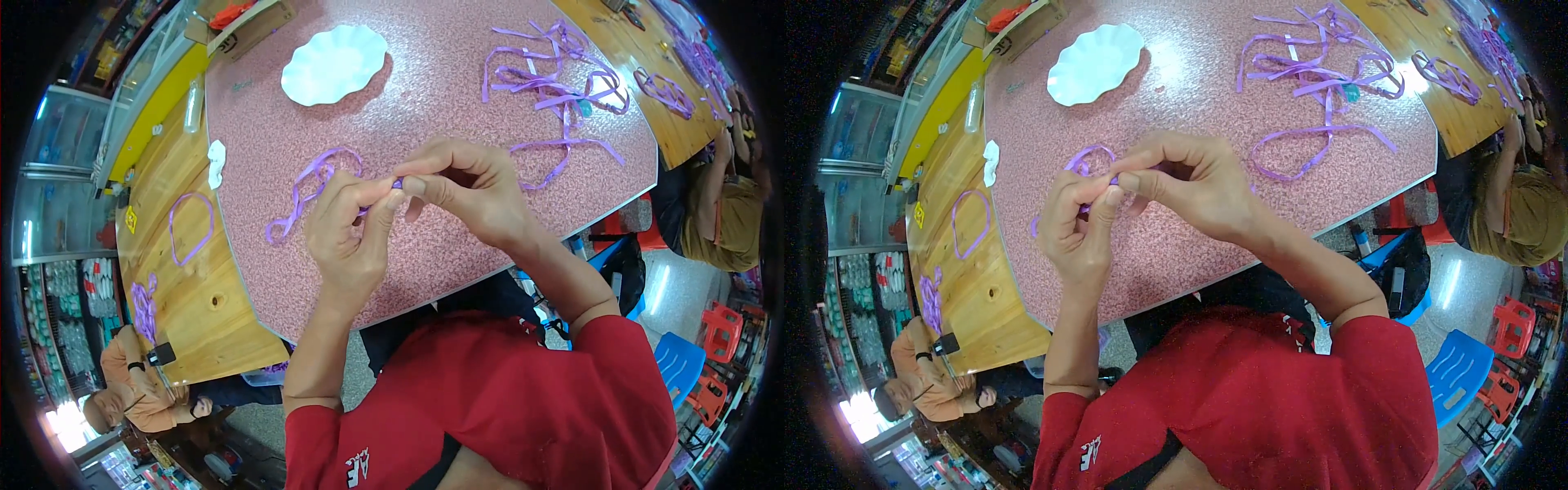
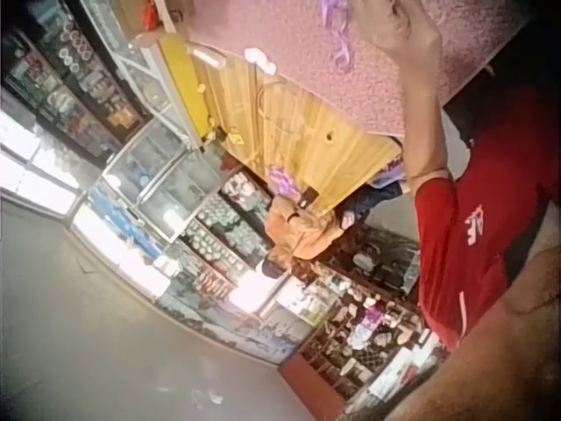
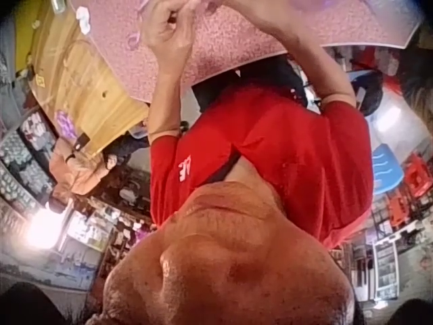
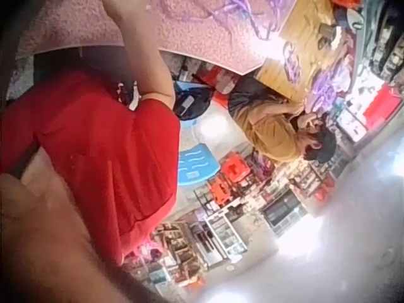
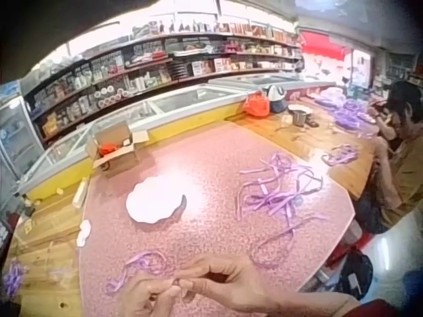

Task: Assembling or joining segments of purple plastic straps at a workbench.

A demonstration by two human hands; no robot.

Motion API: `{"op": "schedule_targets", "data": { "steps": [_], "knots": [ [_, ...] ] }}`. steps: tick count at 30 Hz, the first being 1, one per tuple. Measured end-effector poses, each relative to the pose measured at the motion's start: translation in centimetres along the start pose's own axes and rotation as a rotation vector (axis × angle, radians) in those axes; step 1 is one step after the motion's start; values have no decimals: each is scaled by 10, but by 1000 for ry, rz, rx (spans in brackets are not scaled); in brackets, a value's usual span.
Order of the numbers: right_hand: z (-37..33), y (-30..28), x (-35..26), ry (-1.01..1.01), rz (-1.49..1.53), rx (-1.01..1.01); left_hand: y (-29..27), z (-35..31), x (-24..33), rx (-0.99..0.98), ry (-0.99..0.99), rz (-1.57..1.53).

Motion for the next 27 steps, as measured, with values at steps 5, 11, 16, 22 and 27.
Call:
{"op": "schedule_targets", "data": {
  "steps": [5, 11, 16, 22, 27],
  "knots": [
    [-4, 3, 9, 60, 205, 62, 1, -4, -5, 50, -3, -38],
    [-6, 8, -1, -20, 228, 23, -5, -6, 11, 80, 83, -72],
    [-7, 10, -3, -63, 233, 0, -3, -6, 11, 73, -242, -176],
    [-6, 14, -19, -218, -231, -108, 1, 0, 1, -129, -9, 49],
    [-7, 12, -22, -52, -191, -31, 1, -1, 2, -33, 86, 20]
  ]
}}
Point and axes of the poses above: each hand's wrist, its own z-axis towards the middle knuckle, its own y-axis out of the palm, x = y × z, the point moved 6 cm from there along z, towards the middle knuckle, and after that the axes turned 11 degrees about z, right-handed, at the moved point
